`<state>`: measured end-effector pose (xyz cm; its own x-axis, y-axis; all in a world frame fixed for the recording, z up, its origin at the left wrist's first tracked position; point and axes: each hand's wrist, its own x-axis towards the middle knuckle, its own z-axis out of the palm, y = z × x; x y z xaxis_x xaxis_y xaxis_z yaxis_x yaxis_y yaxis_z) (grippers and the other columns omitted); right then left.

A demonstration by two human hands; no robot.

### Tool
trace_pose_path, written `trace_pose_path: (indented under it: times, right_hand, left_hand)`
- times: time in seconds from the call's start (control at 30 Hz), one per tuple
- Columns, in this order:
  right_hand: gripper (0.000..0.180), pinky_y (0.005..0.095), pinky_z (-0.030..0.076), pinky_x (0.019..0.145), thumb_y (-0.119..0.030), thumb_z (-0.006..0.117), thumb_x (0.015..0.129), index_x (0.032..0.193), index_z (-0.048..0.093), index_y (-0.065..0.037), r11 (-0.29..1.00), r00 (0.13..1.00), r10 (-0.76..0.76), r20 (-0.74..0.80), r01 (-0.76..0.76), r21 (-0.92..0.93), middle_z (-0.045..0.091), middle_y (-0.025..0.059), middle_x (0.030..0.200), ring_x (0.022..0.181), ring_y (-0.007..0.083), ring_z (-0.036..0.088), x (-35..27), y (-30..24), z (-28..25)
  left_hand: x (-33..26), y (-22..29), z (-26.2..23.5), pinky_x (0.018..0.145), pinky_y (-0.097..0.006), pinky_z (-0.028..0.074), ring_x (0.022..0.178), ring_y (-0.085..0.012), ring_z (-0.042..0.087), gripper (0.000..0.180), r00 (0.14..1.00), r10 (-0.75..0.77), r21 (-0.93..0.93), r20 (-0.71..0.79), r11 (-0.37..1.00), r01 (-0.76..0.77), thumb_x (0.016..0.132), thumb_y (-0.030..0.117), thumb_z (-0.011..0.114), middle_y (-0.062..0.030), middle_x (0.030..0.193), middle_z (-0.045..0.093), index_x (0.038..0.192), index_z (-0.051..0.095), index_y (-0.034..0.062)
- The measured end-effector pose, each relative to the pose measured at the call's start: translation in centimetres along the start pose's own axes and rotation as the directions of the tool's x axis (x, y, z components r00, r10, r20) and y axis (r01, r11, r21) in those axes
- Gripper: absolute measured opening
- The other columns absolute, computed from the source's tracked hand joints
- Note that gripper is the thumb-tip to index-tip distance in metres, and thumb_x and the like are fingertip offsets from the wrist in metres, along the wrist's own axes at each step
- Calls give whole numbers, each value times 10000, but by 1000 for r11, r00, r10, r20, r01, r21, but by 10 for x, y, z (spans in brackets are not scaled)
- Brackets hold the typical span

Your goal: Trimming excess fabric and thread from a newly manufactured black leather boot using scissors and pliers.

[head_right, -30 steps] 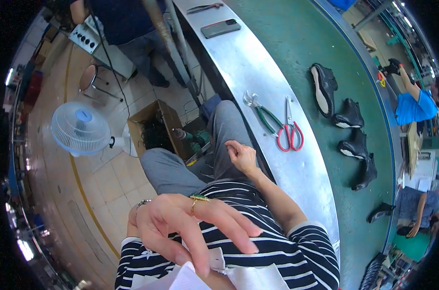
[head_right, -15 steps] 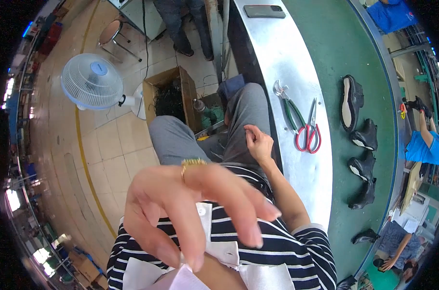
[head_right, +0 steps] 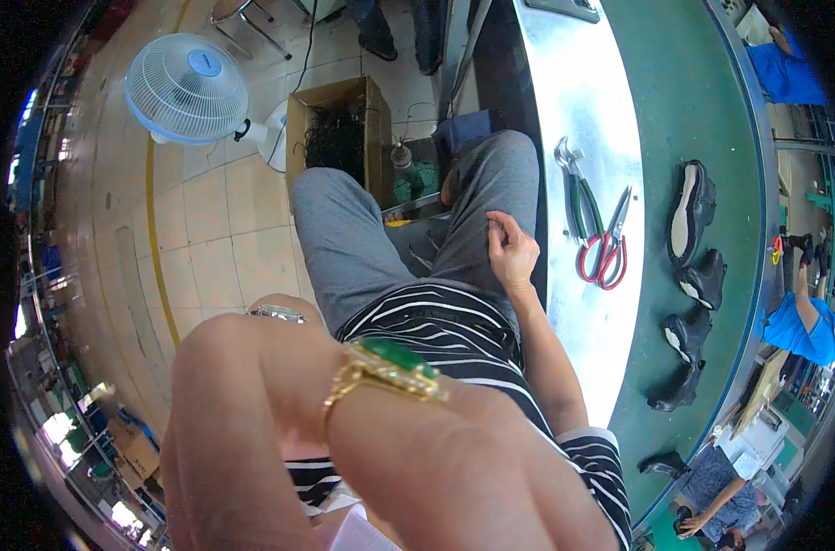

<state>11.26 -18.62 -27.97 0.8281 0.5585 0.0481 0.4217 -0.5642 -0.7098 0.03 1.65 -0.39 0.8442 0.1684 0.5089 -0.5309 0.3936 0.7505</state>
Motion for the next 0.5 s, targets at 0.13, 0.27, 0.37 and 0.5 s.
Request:
trace_pose_path:
  times: [0.13, 0.27, 0.37, 0.5]
  right_hand:
    - [118, 332, 449, 501, -134, 649, 859, 959, 712, -133, 1000, 1000, 17, 20, -17, 4, 580, 97, 579, 496, 217, 593, 1, 3, 2]
    - [112, 316, 441, 493, -139, 646, 871, 960, 712, -125, 999, 999, -41, -37, 41, 13, 574, 91, 572, 477, 192, 576, -1, 2, -3]
    - [116, 305, 441, 490, -129, 648, 870, 966, 712, -118, 1000, 1000, -25, -4, 25, 13, 574, 91, 575, 472, 172, 570, -2, 3, 0]
    - [130, 288, 442, 496, -118, 648, 868, 982, 711, -108, 1000, 999, -28, 21, 28, -6, 565, 88, 575, 474, 151, 560, 1, 1, -1]
  left_hand:
    - [-18, 27, -23, 1018, -527, 405, 1259, -470, 449, 321, 994, 10, 192, -111, 981, 11, 920, 250, 584, -287, 1313, 479, 1130, 594, 8]
    - [-30, 23, -51, 1005, -514, 424, 1282, -466, 433, 329, 979, 27, 360, -203, 932, 49, 929, 259, 562, -272, 1347, 469, 1150, 573, 16]
    - [-63, -1, -79, 987, -373, 449, 1172, -270, 560, 294, 825, 141, 512, -547, 836, 196, 956, 176, 564, -179, 1239, 572, 1159, 590, -35]
    - [-178, -65, -141, 1029, -452, 389, 1247, -350, 489, 281, 686, 83, 683, -722, -70, 727, 908, 212, 622, -189, 1313, 535, 1127, 631, 38]
